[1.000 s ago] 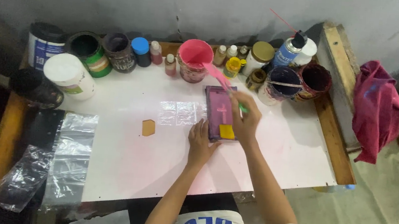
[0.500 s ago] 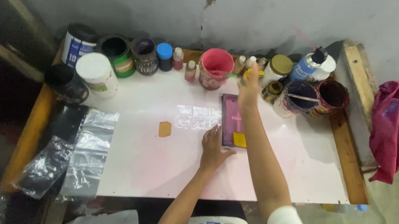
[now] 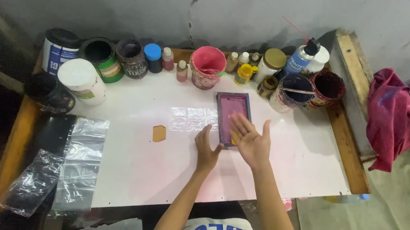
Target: The person prepares a screen printing setup by smoothing a plastic sheet on a table. They then use a yellow squeegee to spread pink ink evenly across a screen printing frame, repeatedly moving the squeegee back and forth to coat the screen.
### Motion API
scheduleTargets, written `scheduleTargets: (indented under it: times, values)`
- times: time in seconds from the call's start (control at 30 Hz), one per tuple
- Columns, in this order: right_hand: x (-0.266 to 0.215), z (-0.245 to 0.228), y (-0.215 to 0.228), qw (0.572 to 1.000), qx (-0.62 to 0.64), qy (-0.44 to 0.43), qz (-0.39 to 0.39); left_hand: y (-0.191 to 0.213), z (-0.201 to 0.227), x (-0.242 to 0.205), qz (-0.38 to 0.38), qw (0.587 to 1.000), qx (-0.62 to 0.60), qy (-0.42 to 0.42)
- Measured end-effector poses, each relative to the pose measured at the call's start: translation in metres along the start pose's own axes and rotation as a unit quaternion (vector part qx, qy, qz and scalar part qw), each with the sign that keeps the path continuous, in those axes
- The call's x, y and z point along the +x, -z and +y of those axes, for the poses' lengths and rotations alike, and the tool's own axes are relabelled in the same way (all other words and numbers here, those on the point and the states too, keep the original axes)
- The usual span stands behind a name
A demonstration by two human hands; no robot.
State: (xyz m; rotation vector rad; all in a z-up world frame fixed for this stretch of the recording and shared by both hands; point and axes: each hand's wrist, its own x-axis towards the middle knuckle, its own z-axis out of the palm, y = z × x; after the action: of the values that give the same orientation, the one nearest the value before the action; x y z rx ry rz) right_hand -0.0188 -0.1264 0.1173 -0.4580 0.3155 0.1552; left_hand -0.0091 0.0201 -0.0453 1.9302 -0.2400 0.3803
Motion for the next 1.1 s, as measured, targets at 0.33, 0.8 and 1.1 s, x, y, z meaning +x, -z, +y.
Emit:
scheduleTargets:
  times: [0.33,0.8,1.1]
  values:
    - [0.018,0.032,0.095,0.846,-0.497,0.139,0.135,0.013,0.015,0.005,-0.007,0.995,0.011,0.100]
    - [0.016,-0.007,0.109,0.396,-0.896,0.198,0.007,0.012,0.041,0.008,-0.096,0.987,0.127,0.016]
    - [0.033,-0.022,0.101,0.279,-0.950,0.142,-0.010,0.009,0.040,0.006,-0.124,0.978,0.166,0.012]
